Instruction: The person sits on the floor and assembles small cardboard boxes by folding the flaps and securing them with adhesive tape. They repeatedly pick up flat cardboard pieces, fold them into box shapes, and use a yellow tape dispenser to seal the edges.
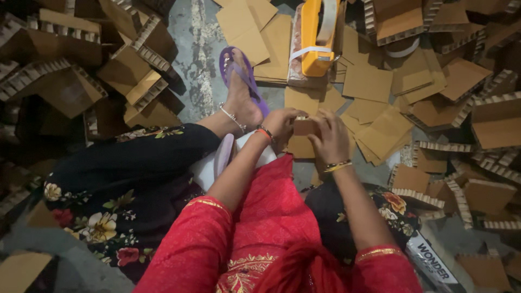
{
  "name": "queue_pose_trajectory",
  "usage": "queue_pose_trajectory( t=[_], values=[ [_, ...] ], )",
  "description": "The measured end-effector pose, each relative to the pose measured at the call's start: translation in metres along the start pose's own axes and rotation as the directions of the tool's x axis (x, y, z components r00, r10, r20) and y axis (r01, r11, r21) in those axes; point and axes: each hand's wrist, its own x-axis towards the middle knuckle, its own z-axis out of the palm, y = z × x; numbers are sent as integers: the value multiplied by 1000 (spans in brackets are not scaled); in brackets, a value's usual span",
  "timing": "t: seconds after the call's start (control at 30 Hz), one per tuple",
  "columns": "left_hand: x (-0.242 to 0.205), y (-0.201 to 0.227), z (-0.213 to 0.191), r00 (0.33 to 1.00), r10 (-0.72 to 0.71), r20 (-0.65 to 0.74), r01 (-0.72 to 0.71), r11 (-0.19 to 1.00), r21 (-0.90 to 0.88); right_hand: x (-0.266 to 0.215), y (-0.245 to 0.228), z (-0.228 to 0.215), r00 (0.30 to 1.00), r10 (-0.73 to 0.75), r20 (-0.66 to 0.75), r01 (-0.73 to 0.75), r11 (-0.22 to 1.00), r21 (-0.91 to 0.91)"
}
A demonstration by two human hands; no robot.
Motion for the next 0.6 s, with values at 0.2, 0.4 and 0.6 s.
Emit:
queue_pose_trajectory(
  t=[0.2, 0.4, 0.6],
  values=[
    [-1, 8, -17, 980, 192, 44, -184, 973, -139, -8, 12, 45, 962, -90, -260, 70, 994, -87],
    [-3, 18, -8, 993, 112, -35, -109, 991, 80, -10, 8, 53, 942, -97, -320, 78, 994, -74],
    [-17, 34, 7, 989, -12, -148, 34, 988, 151, -4, 13, 38, 983, 3, -184, -29, 990, -138]
  ],
)
